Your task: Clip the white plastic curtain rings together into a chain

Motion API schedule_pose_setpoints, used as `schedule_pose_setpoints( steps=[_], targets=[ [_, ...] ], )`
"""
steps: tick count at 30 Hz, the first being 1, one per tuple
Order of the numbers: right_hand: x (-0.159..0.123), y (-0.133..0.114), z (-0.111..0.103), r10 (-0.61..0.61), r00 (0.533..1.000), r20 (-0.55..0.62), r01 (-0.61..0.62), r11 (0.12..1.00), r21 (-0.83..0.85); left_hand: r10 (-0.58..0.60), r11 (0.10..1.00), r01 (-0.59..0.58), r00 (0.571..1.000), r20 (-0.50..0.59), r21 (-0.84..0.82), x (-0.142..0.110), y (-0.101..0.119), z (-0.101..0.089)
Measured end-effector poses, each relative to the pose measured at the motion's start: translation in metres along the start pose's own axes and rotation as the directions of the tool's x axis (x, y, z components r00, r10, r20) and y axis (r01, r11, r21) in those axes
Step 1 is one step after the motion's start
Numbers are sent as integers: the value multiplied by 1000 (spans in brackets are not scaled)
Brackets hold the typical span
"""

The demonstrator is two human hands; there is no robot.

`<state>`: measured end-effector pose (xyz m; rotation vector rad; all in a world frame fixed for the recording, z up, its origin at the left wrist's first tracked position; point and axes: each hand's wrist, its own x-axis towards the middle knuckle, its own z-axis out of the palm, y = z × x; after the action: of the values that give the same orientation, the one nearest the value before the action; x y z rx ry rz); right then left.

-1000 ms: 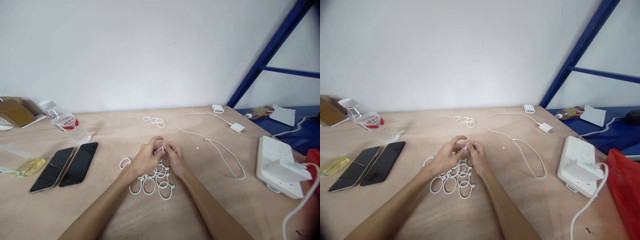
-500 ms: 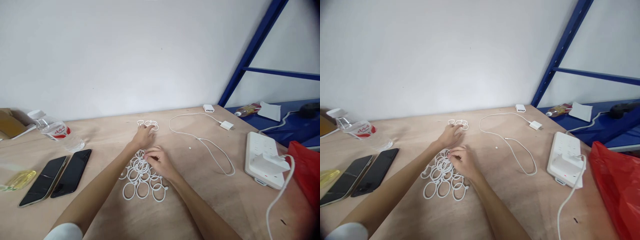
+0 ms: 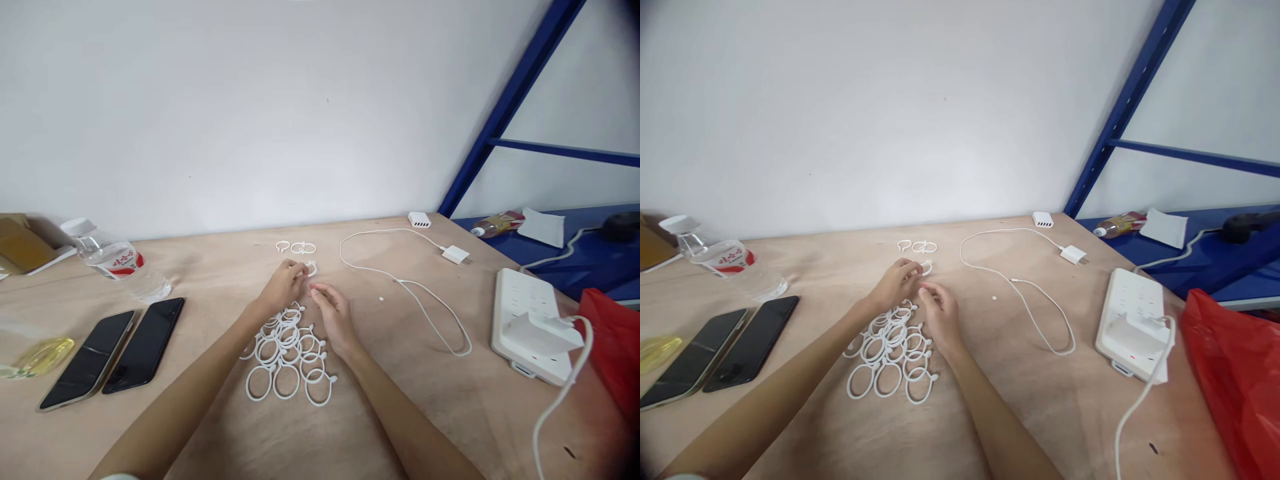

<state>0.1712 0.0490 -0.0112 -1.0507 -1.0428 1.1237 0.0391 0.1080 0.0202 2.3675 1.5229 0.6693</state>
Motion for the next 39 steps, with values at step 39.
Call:
schedule_pose_setpoints(
  steps=[39],
  targets=[
    [1,-15,-1,266,879,397,-415,836,359,-287,890,234,954,-82,-392,-85,61,-22]
  ],
)
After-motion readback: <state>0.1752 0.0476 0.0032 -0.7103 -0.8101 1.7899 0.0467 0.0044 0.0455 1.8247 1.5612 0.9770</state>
